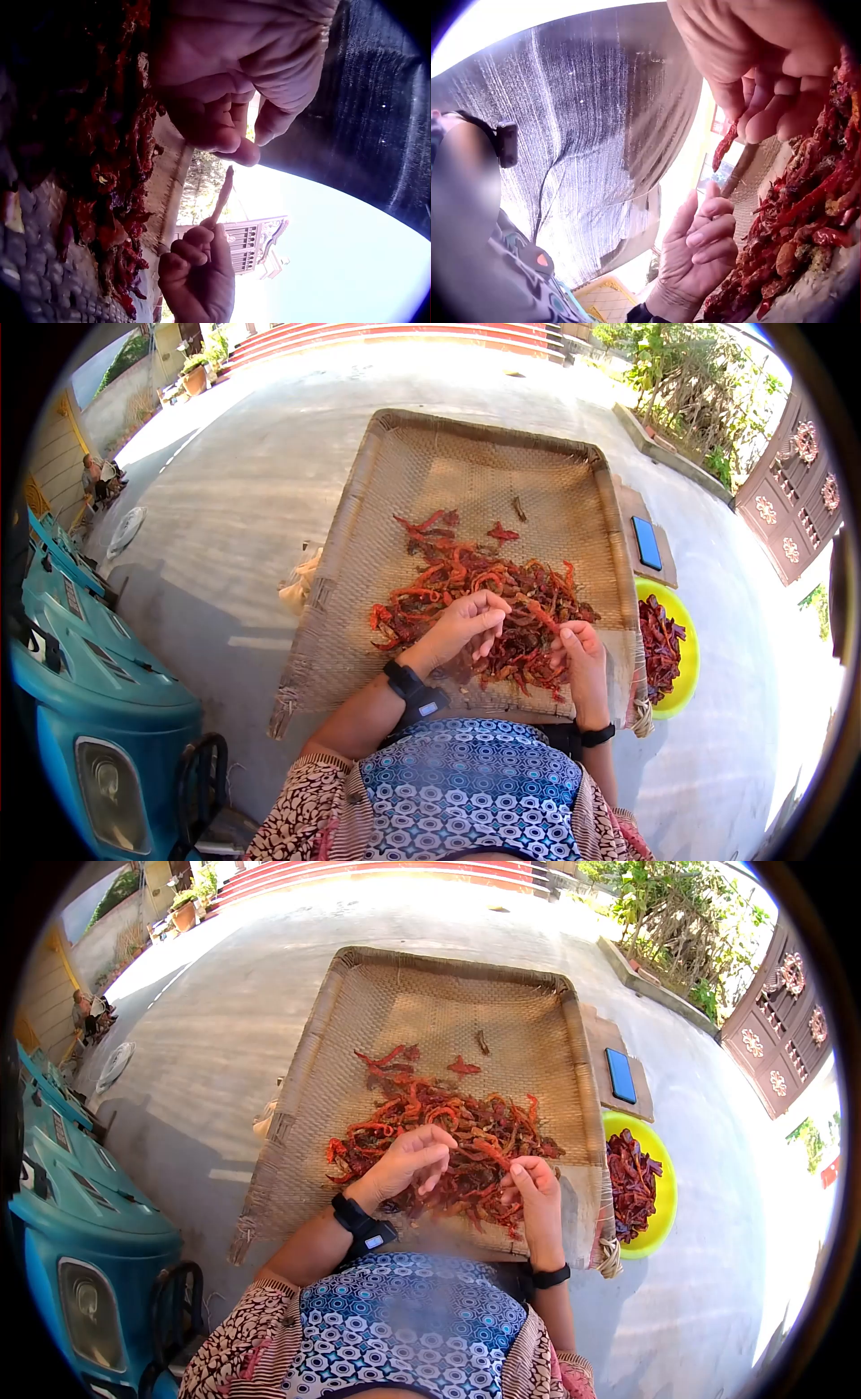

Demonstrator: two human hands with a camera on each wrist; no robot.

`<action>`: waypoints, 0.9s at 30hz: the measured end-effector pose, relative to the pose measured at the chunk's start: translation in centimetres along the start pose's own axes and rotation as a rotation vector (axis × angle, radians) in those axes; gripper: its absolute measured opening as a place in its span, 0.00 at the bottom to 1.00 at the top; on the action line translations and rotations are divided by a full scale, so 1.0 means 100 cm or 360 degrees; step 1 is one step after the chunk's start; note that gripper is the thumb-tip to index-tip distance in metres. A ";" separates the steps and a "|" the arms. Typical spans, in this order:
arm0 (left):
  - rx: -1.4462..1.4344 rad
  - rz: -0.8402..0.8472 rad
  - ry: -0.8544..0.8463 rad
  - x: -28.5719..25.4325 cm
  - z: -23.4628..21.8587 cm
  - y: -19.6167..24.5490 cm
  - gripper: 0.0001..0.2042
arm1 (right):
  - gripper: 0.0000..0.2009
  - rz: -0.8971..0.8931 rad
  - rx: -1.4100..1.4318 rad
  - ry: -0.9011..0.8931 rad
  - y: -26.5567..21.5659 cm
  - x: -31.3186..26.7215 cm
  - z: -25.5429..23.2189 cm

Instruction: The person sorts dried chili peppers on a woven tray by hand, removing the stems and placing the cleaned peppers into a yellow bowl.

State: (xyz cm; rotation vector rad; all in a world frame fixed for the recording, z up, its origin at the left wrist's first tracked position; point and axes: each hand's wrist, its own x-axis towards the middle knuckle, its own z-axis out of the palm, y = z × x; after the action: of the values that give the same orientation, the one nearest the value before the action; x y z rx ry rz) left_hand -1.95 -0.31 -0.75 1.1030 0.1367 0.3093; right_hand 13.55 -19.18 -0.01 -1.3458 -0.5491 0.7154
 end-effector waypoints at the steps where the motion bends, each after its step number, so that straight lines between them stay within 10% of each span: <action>1: -0.0030 0.0040 0.0032 0.000 -0.002 0.000 0.09 | 0.07 -0.0048 0.0133 0.0063 0.002 0.005 -0.011; 9: 0.0166 0.0563 0.0776 0.004 -0.011 -0.001 0.10 | 0.21 -0.0195 0.1628 0.0349 -0.012 0.042 -0.125; 11: 0.0231 0.0660 0.0941 0.007 -0.014 0.000 0.10 | 0.17 -0.0247 0.1461 0.0241 -0.007 0.040 -0.134; 14: 0.0325 0.0743 0.1165 0.011 -0.021 0.004 0.12 | 0.14 -0.0431 -0.0062 0.0948 -0.011 0.033 -0.110; 17: 0.0756 0.0935 0.1358 0.022 -0.045 -0.001 0.16 | 0.14 -0.0991 -0.1926 0.1038 -0.014 0.030 -0.109; 23: 0.0770 0.0324 0.1489 0.044 -0.061 0.047 0.24 | 0.21 -0.0579 -0.1728 0.0842 0.019 0.041 -0.128; 27: 0.2044 0.0090 0.1248 0.071 -0.092 0.060 0.28 | 0.20 -0.0515 -0.1791 0.0841 0.034 0.043 -0.131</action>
State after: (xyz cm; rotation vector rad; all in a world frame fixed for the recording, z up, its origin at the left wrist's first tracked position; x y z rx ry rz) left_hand 1.31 12.22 0.85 2.1946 1.1188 0.7402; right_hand 25.43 -24.60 -5.59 -2.2985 -0.7407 -0.3245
